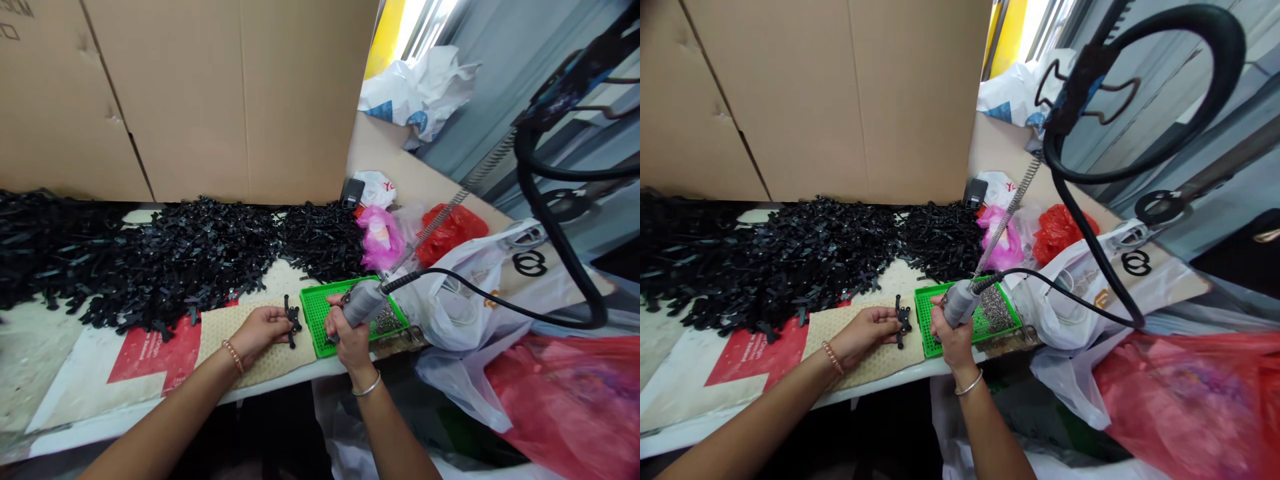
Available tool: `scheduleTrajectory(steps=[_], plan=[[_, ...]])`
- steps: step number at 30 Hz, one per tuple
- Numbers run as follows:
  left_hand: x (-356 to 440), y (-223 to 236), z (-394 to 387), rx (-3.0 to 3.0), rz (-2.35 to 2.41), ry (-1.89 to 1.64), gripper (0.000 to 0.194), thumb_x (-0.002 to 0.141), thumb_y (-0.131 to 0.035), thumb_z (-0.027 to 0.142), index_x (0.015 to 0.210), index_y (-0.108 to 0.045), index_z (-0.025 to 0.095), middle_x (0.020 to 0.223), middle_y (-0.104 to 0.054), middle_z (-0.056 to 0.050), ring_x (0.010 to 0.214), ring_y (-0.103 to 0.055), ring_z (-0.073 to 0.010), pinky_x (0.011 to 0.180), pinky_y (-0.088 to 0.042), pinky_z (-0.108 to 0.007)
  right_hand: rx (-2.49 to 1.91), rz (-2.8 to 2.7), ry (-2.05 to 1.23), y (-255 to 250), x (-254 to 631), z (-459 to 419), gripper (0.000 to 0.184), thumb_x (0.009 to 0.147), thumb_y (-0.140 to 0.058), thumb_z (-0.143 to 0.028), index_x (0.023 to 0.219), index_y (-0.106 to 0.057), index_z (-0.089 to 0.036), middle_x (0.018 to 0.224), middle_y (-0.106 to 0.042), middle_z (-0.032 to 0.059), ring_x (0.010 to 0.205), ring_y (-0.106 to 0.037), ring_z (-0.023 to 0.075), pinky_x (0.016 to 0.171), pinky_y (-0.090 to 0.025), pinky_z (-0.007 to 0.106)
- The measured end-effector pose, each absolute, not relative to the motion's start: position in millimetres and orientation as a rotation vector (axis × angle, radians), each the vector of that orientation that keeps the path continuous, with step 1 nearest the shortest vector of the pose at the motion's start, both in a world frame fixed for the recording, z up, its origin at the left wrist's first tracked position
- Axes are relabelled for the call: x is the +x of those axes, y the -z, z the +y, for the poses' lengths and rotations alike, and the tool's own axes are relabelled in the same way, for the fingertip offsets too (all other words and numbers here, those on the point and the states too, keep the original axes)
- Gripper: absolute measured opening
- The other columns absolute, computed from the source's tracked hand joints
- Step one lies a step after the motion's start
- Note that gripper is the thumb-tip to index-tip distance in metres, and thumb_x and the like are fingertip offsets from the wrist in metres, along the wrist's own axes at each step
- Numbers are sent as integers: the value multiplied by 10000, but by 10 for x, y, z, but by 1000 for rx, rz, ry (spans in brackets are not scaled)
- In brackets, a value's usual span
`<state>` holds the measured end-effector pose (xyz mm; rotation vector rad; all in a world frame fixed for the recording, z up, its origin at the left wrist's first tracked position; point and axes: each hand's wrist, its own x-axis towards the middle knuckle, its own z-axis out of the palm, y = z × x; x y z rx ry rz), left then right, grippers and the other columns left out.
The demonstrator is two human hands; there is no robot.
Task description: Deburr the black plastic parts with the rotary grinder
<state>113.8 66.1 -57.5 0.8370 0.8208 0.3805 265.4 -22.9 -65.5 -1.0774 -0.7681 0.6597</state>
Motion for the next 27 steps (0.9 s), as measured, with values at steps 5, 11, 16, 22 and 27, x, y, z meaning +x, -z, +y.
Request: scheduleTrajectory(steps=[5, 11, 16, 22, 27], plan=[[1140, 582, 668, 834, 820, -378, 322, 495, -850, 183, 779, -715, 112, 757, -714, -43, 656, -628, -119, 600, -507, -209, -1109, -769, -663, 668, 2648, -229, 172, 798, -689, -316, 895, -608, -199, 522, -438, -77, 413, -420, 102, 428, -352, 237], [1140, 587, 666, 840, 823, -372, 266, 520, -832, 171, 751, -711, 119, 740, -708, -38, 652, -623, -118, 600, -498, -208, -1086, -735, -663, 592, 2626, -242, 211, 784, -707, -336, 907, -621, -188, 516, -445, -78, 419, -421, 92, 432, -355, 222], [1131, 623, 669, 852, 799, -371, 309, 507, -836, 206, 777, -715, 116, 768, -709, -41, 671, -625, -121, 621, -507, -216, -918, -623, -642, 223, 2594, -158, 244, 762, -716, -380, 901, -624, -203, 472, -390, -102, 405, -360, 72, 445, -355, 198], [1134, 629, 673, 864, 786, -374, 307, 501, -830, 212, 769, -710, 122, 737, -695, -22, 651, -611, -113, 617, -506, -217, -811, -545, -662, 34, 2402, 178, 302, 740, -706, -451, 887, -594, -212, 468, -367, -113, 392, -315, 67, 441, -344, 194], [1141, 624, 666, 883, 765, -377, 255, 526, -823, 231, 713, -686, 125, 685, -672, -14, 617, -595, -100, 619, -493, -210, -828, -517, -720, 148, 2275, 366, 316, 723, -722, -437, 882, -580, -203, 463, -371, -115, 393, -315, 62, 436, -325, 191]])
